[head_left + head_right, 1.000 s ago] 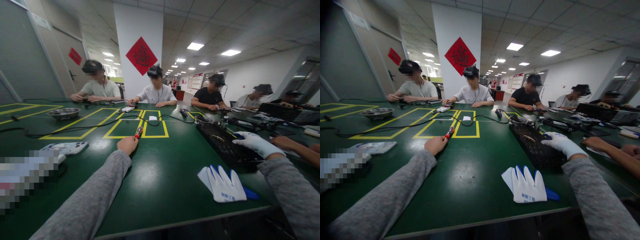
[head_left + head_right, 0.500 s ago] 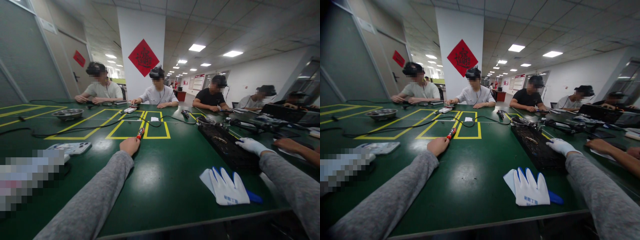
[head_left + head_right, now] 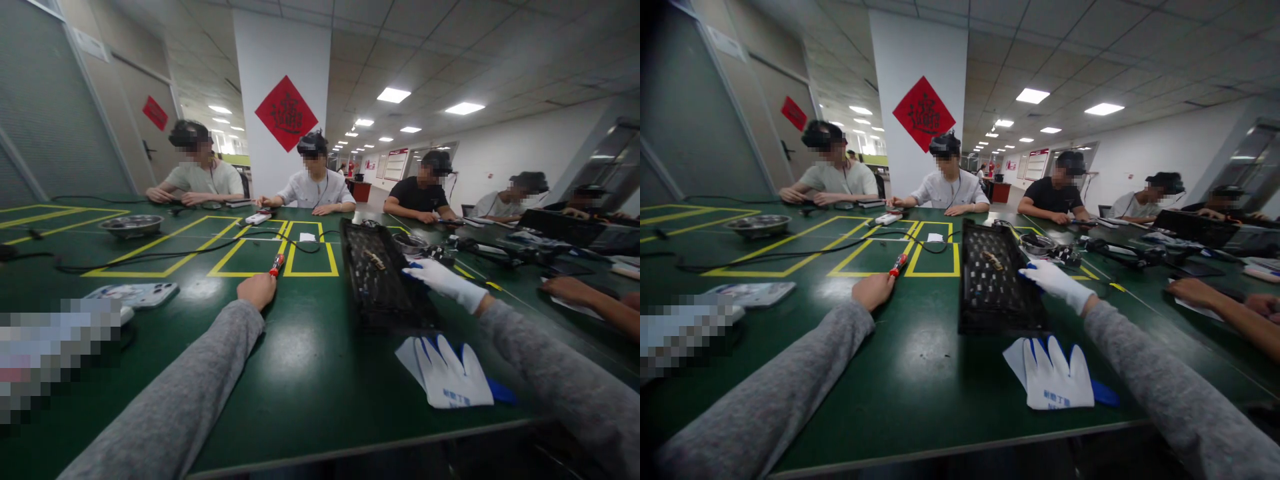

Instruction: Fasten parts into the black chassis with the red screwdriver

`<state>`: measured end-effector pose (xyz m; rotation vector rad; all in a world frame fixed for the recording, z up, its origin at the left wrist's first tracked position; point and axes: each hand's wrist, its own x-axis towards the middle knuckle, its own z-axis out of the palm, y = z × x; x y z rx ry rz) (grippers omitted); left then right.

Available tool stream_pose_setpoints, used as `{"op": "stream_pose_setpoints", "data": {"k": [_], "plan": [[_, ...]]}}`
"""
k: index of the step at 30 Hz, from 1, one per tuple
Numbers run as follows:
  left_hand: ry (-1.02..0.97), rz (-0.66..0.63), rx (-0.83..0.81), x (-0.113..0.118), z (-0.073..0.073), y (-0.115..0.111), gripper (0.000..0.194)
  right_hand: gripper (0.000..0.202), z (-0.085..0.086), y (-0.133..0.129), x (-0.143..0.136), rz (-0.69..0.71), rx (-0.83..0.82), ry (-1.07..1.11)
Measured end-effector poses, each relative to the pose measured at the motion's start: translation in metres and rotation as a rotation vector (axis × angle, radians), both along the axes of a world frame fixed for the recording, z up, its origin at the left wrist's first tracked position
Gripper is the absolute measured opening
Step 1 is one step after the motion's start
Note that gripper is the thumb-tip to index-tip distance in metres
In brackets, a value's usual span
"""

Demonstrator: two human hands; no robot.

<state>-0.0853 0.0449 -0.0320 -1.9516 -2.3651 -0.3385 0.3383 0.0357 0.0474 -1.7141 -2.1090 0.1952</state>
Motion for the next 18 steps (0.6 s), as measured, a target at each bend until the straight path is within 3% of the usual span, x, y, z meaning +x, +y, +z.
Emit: {"op": "stream_pose_setpoints", "data": {"k": [3, 6, 11, 14, 18], "plan": [[-0.008, 0.001, -0.013, 0.000, 0.002, -0.001, 0.051, 0.036, -0.013, 0.001, -0.057, 0.161, -0.039, -0.086], [-0.018, 0.004, -0.019, 0.000, 0.004, -0.001, 0.050, 0.033, -0.029, 0.002, -0.097, 0.268, -0.003, -0.208], [-0.032, 0.023, 0.002, 0.000, 0.004, -0.002, 0.050, 0.030, -0.048, -0.003, -0.120, 0.192, 0.008, -0.225], [-0.045, 0.029, 0.016, 0.001, 0.003, -0.002, 0.050, 0.039, -0.040, -0.007, -0.120, 0.110, -0.019, -0.245], [-0.064, 0.006, 0.088, 0.009, 0.011, -0.004, 0.052, 0.059, -0.010, -0.008, -0.126, -0.068, -0.047, -0.228]]}}
